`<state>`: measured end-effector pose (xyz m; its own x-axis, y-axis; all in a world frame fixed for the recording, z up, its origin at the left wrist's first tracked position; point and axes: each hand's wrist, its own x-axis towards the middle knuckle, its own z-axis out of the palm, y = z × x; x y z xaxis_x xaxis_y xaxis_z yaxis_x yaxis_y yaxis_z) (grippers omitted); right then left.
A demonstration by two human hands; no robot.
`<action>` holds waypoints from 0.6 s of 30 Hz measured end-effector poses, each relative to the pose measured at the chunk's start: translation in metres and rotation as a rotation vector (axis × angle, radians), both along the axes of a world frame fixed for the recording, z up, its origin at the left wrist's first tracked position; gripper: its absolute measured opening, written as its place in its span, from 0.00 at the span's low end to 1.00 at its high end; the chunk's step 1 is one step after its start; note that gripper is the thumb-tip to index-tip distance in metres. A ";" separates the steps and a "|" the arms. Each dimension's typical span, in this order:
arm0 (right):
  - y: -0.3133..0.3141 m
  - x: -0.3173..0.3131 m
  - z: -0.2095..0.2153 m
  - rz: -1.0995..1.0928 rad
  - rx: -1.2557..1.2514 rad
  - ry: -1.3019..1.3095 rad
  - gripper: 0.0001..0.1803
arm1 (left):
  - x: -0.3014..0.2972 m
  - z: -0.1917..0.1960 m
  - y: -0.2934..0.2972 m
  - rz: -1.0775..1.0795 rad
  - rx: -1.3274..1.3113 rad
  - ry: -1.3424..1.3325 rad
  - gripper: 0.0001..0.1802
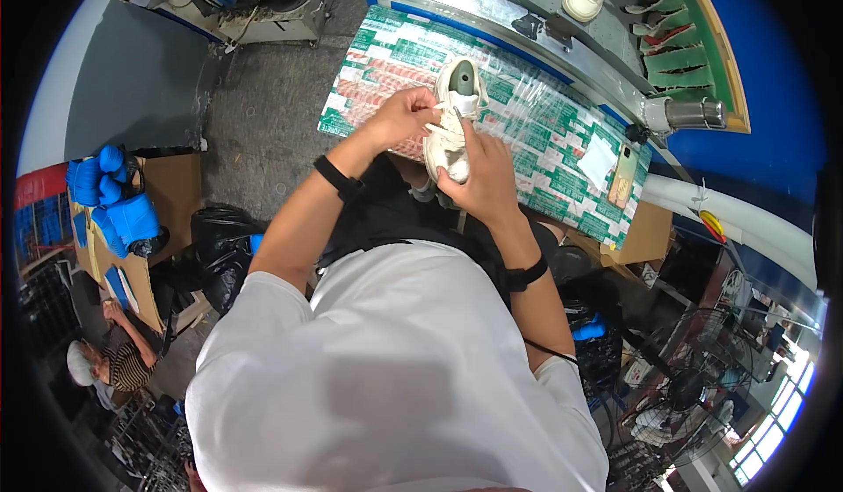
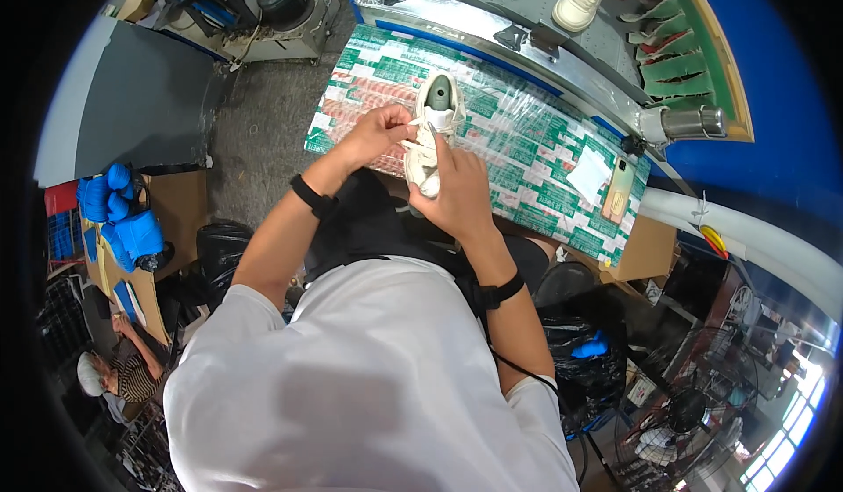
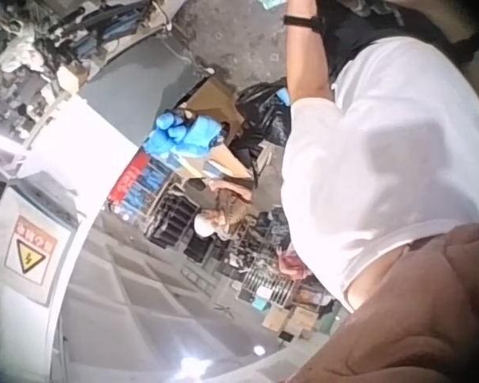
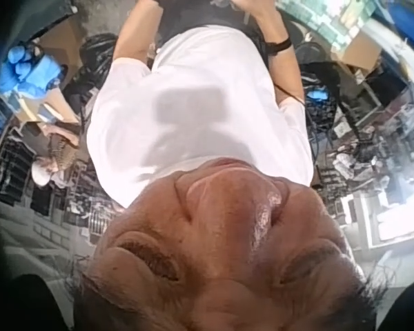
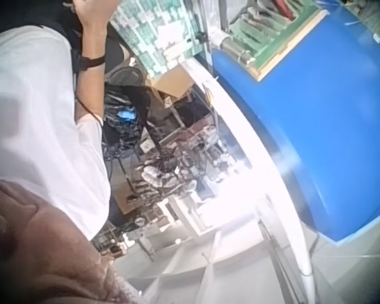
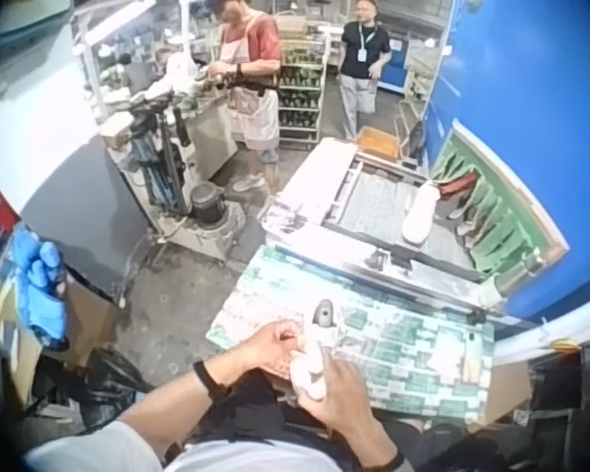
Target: Cleaning and assembling shoe components on a production line.
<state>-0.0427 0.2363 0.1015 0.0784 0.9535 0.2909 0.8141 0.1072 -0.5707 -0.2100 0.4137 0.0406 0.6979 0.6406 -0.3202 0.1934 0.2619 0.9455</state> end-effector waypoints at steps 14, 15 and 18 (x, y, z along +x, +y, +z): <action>0.005 -0.003 0.011 -0.006 -0.071 -0.044 0.44 | 0.047 0.034 0.054 -0.242 0.492 0.136 0.47; 0.009 -0.001 0.012 -0.048 -0.158 0.178 0.41 | 0.046 0.032 0.054 -0.214 0.513 0.119 0.49; 0.020 -0.014 0.028 -0.018 -0.328 0.512 0.37 | 0.045 0.028 0.060 -0.223 0.458 0.148 0.47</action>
<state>-0.0571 0.2568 0.1299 0.1478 0.9843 -0.0967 0.4272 -0.1517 -0.8914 -0.1653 0.4737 0.0685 0.8019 0.5790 -0.1476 0.3370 -0.2342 0.9119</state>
